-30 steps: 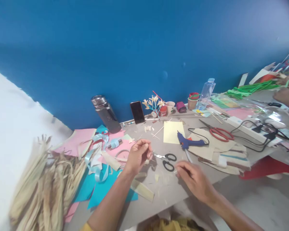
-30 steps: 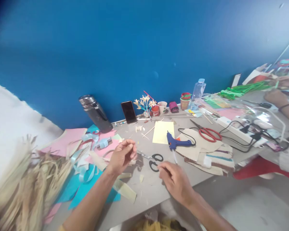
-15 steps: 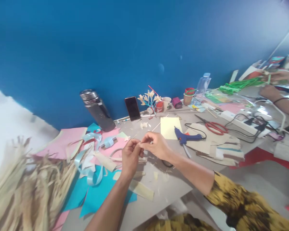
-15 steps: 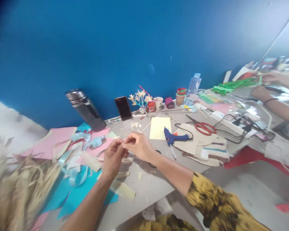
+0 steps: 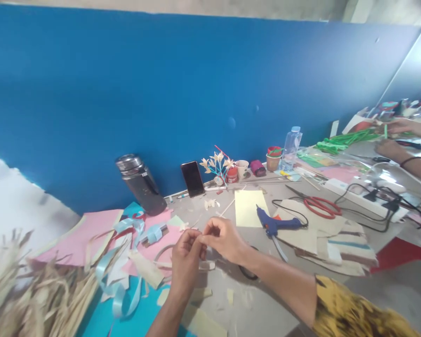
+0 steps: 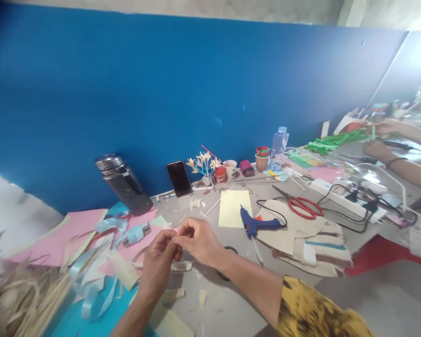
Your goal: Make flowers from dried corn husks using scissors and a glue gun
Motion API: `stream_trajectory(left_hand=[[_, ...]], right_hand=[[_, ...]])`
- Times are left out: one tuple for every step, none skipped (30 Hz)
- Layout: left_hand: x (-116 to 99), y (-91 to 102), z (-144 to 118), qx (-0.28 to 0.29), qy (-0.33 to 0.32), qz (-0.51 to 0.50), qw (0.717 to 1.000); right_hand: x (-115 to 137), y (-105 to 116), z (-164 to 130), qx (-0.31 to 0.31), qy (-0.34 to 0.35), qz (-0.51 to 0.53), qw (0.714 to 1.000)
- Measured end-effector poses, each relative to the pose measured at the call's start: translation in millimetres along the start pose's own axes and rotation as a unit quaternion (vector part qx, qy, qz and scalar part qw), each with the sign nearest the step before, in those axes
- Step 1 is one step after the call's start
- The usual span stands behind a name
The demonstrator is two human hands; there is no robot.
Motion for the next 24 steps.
stream_trajectory(left_hand=[[0,0.4,0,-0.002,-0.001,0.001,1.000],[1,0.4,0,-0.002,-0.001,-0.001,1.000],[1,0.1,1,0.000,-0.001,-0.002,1.000],[1,-0.3,1,0.002,-0.002,-0.002,1.000],[0,-0.8,1,0.004,-0.005,0.000,1.000],[-1,-1.2,1,0.005,-0.008,0.004,1.000],[-2,-1.4,0,0.004,-0.011,0.007,1.000],[-3,-1.7,0,0.005,-0.012,0.008,1.000],[-4,-1.7,-1,0.004,-0.013,0.008,1.000],[-5,-1.7,-1,0.003,-0.012,0.006,1.000],[-6,-1.4,-2,0.001,-0.010,0.005,1.000],[-7,-0.6,-2,-0.005,-0.010,0.003,1.000],[-7,0.1,-3,-0.010,-0.008,0.001,1.000],[-6,0.2,-3,-0.012,-0.003,-0.009,1.000],[-5,-1.1,-3,-0.005,0.007,-0.030,0.999],[-2,-4.5,-2,0.012,0.026,-0.064,0.998],[2,-9.7,-3,0.037,0.052,-0.107,0.992],[5,-16.1,-3,0.066,0.081,-0.153,0.983],[7,-22.6,-5,0.093,0.108,-0.195,0.970],[8,-27.7,-6,0.112,0.129,-0.228,0.959],[8,-31.1,-7,0.123,0.140,-0.247,0.951],[7,-32.8,-8,0.128,0.141,-0.254,0.948],[6,-33.0,-8,0.127,0.135,-0.251,0.950],[4,-31.7,-7,0.120,0.123,-0.239,0.956]], right_hand=[[0,0,-1,-0.002,0.005,0.006,1.000],[1,1,-1,-0.007,0.011,0.006,1.000],[2,2,-1,-0.013,0.017,0.002,1.000],[2,4,-1,-0.018,0.020,-0.001,1.000],[2,5,-1,-0.023,0.022,-0.003,0.999],[2,7,0,-0.027,0.025,-0.004,0.999],[1,8,1,-0.029,0.027,-0.005,0.999],[0,9,2,-0.031,0.029,-0.007,0.999],[-1,10,3,-0.031,0.033,-0.011,0.999],[-3,10,3,-0.029,0.037,-0.017,0.999],[-4,10,4,-0.027,0.041,-0.026,0.998],[-5,10,4,-0.024,0.045,-0.035,0.998],[-6,10,4,-0.022,0.048,-0.043,0.998],[-6,10,4,-0.018,0.050,-0.047,0.997],[-7,9,4,-0.011,0.048,-0.045,0.998],[-7,8,4,-0.004,0.041,-0.037,0.998],[-8,8,4,0.005,0.032,-0.022,0.999],[-8,6,3,0.017,0.021,-0.002,1.000],[-7,4,3,0.029,0.010,0.024,0.999],[-7,2,2,0.042,-0.001,0.051,0.998],[-7,1,1,0.052,-0.009,0.076,0.996],[-8,-1,1,0.060,-0.018,0.098,0.993],[-9,-2,0,0.066,-0.028,0.115,0.991],[-12,-3,0,0.071,-0.037,0.125,0.989]])
Point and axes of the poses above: each hand's wrist, its own z-axis towards the middle knuckle, its own y-axis out of the back of the hand, x = y × z, the point moved 9 cm from there along z, towards the middle knuckle, and after that the axes turned 8 degrees about y, right-handed, at the moved point
